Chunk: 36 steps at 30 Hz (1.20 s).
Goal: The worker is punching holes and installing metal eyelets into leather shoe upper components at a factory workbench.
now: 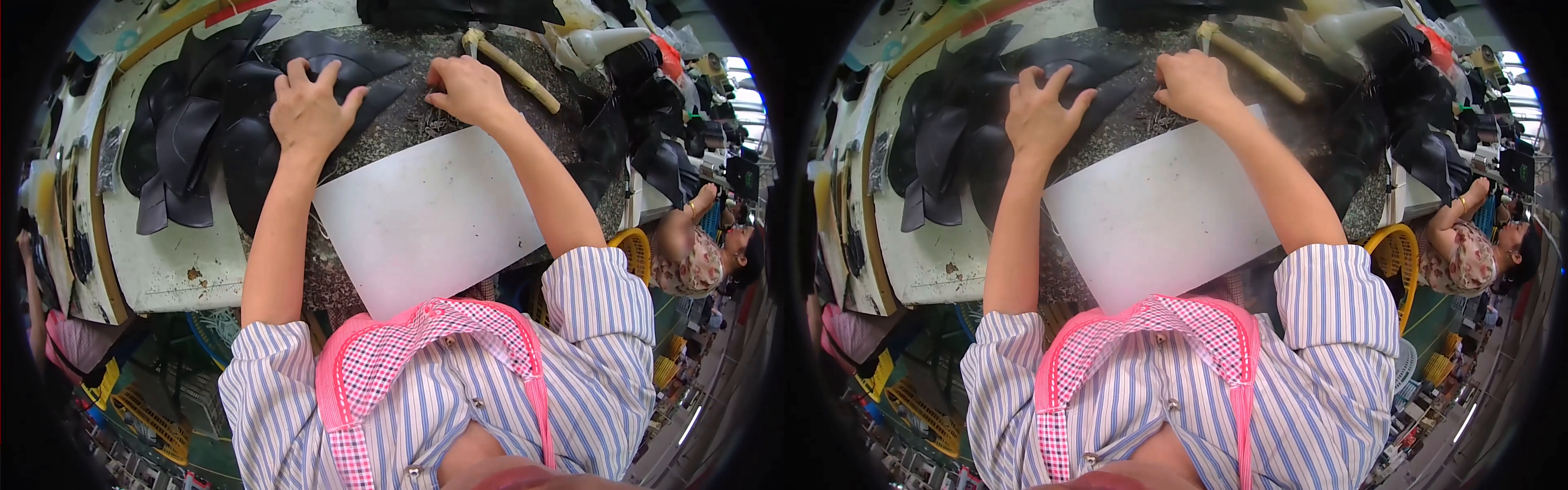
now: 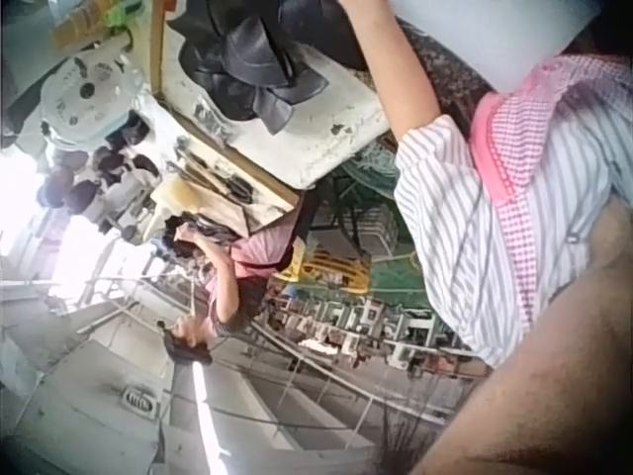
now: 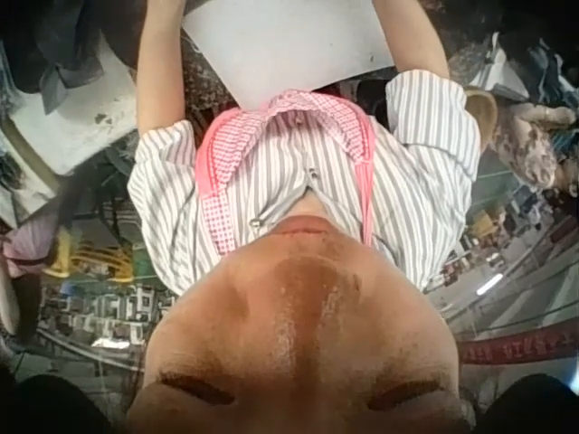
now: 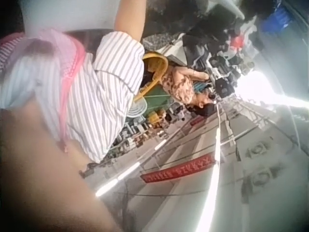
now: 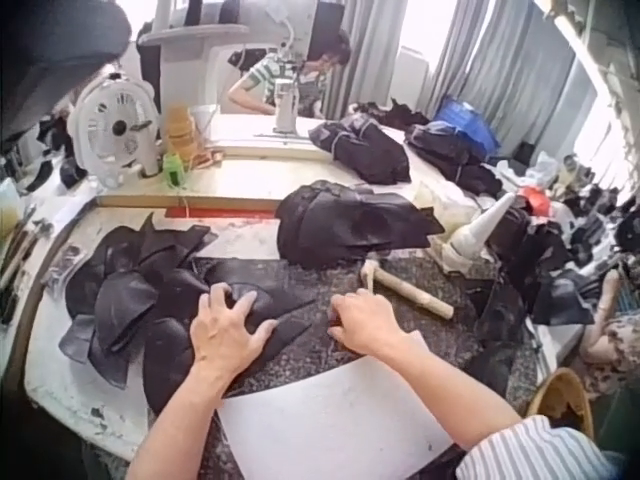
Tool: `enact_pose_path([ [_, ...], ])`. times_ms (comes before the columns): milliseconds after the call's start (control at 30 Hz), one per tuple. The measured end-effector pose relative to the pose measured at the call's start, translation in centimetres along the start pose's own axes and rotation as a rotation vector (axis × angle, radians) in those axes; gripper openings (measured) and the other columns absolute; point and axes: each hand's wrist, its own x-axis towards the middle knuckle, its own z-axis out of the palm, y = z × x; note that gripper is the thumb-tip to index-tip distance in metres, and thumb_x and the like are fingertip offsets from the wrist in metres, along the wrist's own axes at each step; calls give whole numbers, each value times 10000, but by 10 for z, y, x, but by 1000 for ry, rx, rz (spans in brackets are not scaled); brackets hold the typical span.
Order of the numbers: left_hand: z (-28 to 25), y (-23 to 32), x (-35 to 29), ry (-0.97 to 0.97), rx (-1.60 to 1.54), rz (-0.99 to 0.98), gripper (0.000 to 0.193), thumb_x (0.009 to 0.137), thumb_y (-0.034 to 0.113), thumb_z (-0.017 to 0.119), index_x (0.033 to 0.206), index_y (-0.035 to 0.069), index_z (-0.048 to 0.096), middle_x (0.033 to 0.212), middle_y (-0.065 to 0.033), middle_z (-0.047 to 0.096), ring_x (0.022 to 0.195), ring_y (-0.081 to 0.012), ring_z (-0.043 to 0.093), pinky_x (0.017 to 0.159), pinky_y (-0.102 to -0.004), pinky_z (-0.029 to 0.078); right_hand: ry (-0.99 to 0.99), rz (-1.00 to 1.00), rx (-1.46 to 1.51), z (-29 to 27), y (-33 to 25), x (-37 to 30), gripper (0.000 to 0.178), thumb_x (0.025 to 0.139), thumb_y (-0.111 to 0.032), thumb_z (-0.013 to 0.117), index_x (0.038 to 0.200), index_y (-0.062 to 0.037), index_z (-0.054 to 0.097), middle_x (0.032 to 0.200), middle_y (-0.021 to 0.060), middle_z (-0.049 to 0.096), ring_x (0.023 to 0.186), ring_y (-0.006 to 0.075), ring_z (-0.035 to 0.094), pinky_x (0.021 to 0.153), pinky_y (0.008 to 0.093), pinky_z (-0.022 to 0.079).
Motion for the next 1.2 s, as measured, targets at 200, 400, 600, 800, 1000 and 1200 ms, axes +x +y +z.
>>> enact_pose_path([
  [200, -31, 15, -8, 201, -382, 133, 371, 617, 306, 702, 930, 133, 603, 947, -49, 504, 816, -231, 501, 616, -329, 457, 156, -72, 382, 1, 5, -2, 125, 702, -164, 645, 733, -53, 594, 675, 4, 573, 670, 131, 524, 616, 276, 434],
  [400, -46, 33, -21, 307, -671, 298, 229, 569, 48, 675, 786, 104, 626, 721, 1, 577, 611, -161, 512, 537, -257, 433, -197, -168, 1441, -22, -28, -31, 144, 735, -133, 644, 777, -30, 552, 649, 0, 555, 559, 52, 508, 516, 172, 416],
  [600, -67, 40, -32, 184, -1019, 31, 166, 578, -11, 678, 708, 79, 628, 670, -19, 582, 590, -149, 522, 517, -235, 423, -189, -206, 1651, -23, -37, -49, 142, 720, -64, 641, 814, 3, 558, 750, 53, 566, 720, 104, 548, 629, 208, 450],
  [800, -85, 31, -39, -272, -1479, -412, 75, 691, 41, 665, 714, -1, 607, 650, -6, 581, 578, -57, 486, 526, -188, 390, 210, -491, 1166, -30, -52, -55, 123, 630, 42, 653, 700, -21, 574, 733, 23, 539, 675, 105, 521, 604, 224, 415],
  [1000, -81, 17, -42, -644, -1750, -504, 129, 746, 134, 627, 731, 10, 593, 642, -20, 565, 551, -33, 435, 476, -166, 296, 223, -620, 1011, -29, -58, -63, 133, 619, 2, 663, 701, -47, 571, 732, 28, 525, 683, 167, 511, 612, 256, 415],
  [1200, -77, 27, -60, -694, -2046, -731, 151, 793, 175, 582, 753, 32, 553, 648, -3, 537, 513, -38, 373, 459, -171, 261, 320, -753, 802, -24, -59, -59, 168, 587, -51, 694, 707, -74, 579, 761, 16, 516, 778, 182, 484, 635, 269, 414],
])
